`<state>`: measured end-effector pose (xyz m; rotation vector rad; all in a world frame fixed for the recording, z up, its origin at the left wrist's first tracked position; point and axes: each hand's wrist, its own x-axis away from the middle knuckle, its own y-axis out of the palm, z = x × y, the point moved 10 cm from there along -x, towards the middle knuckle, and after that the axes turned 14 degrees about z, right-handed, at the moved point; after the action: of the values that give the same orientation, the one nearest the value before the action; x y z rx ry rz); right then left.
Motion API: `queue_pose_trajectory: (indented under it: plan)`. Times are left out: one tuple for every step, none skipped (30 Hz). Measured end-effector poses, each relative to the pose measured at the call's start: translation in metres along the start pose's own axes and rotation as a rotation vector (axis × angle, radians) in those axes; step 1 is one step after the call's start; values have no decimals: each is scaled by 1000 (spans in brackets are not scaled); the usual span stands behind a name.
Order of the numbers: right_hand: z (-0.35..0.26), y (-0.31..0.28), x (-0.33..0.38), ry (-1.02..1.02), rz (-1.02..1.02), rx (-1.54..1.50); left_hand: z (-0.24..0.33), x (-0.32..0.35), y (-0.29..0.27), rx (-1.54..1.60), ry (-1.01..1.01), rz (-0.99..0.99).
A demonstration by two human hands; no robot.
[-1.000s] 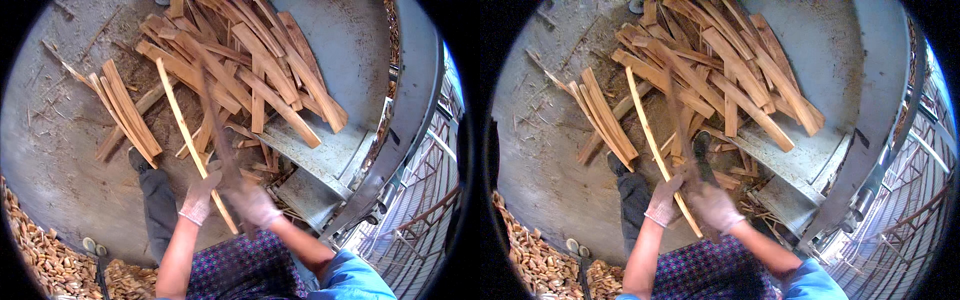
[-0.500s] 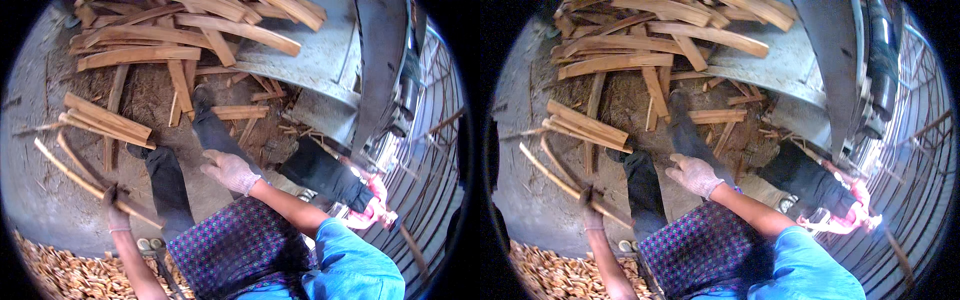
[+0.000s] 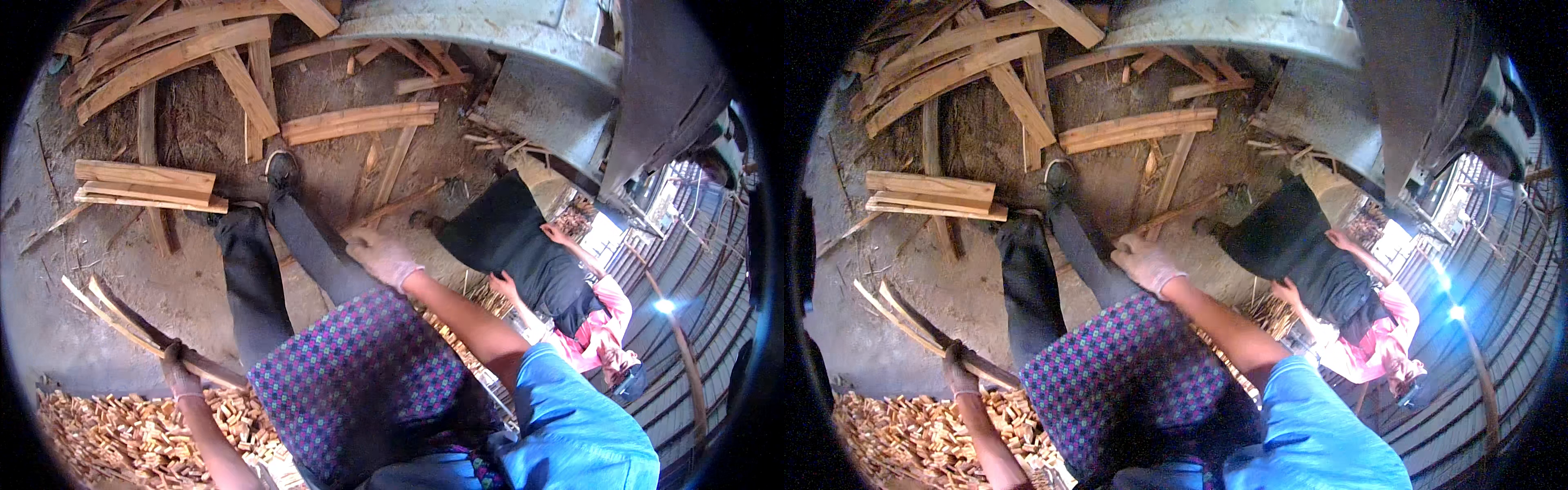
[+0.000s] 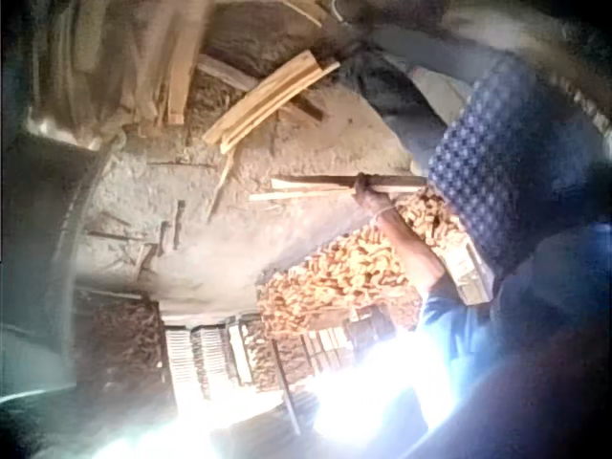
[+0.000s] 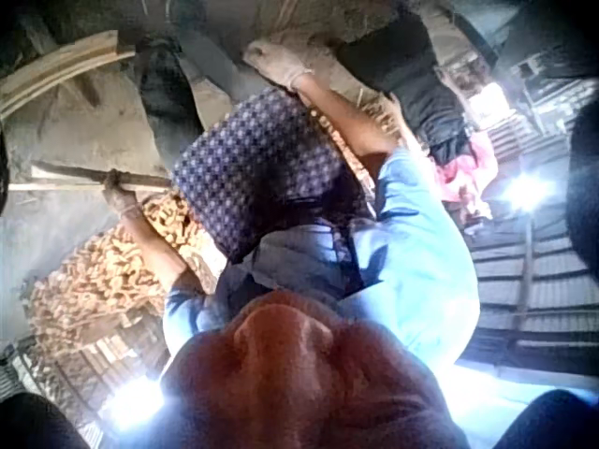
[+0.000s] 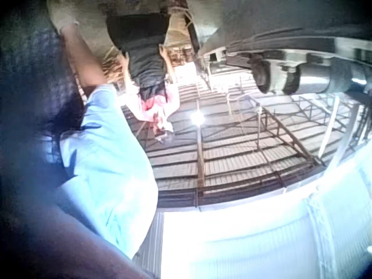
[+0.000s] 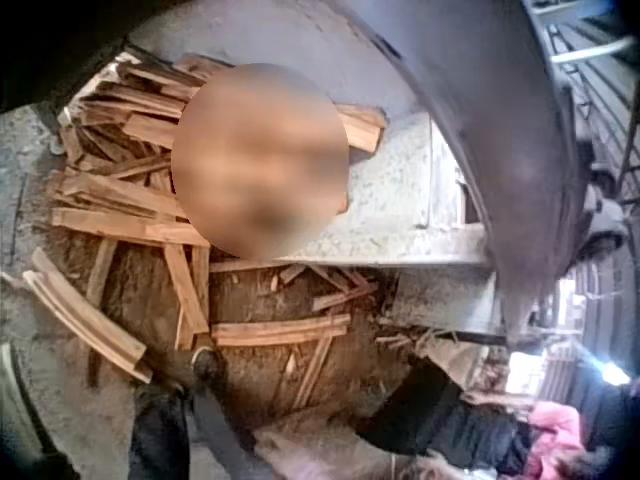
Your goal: The person gathers loose wooden planks from a pile on the floor and stacks them onto a metal rack. The person repeatedly bends down to pick up bundles of wood and places them onto the rack.
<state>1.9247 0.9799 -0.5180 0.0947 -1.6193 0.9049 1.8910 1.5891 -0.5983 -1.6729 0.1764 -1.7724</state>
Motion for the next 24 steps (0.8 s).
queue_pose_trajectory:
  plan:
    - [12,2,5,18,2,-22,0,10,-1,2,13,6]
    - [24,1,4,-3,45,-18,4,18,4,3,30,-41]
    - [41,6,-2,-3,45,-26,6,14,2,-24,43,-33]
    - [56,13,-9,-2,45,-35,11,5,-1,-51,57,-25]
    - [67,18,-14,-5,34,-39,11,0,-7,-76,67,-6]
    - [71,20,-17,3,38,-76,19,3,-7,-77,60,3]
    - [77,21,-15,12,41,-113,24,-3,-7,-102,105,24]
    - [74,24,-24,4,42,-158,32,-14,-8,-118,162,54]
    - [57,20,-32,-26,49,-110,42,-26,-13,-137,219,87]
    - [41,12,-38,-58,58,-61,50,-38,-13,-84,278,80]
    - [32,11,-41,-71,77,-6,57,-42,-1,-90,289,64]
    - [25,12,-49,-87,116,8,65,-48,7,-131,281,14]
    - [16,14,-57,-105,156,23,71,-52,10,-170,272,-37]
    - [1,12,-66,-123,205,39,77,-62,4,-179,281,-24]
    - [-17,18,-77,-136,168,97,83,-74,-3,-186,288,-10]
    - [-37,23,-93,-148,132,157,88,-85,-10,-193,292,3]
    - [-54,30,-106,-155,93,217,92,-96,-21,-184,319,34]
    - [-75,27,-120,-261,173,233,96,-104,-28,-177,343,56]
    - [-95,24,-135,-368,253,250,100,-113,-34,-170,365,79]
    - [-114,19,-145,-471,332,273,105,-111,-30,-200,326,130]
    - [-140,14,-150,-533,374,282,107,-130,-52,-218,353,184]
    - [-165,8,-154,-595,416,290,109,-158,-80,-238,378,238]
    - [-195,-1,-159,-662,461,305,104,-177,-97,-249,397,290]
    - [-219,-9,-165,-680,476,379,113,-179,-98,-249,453,341]
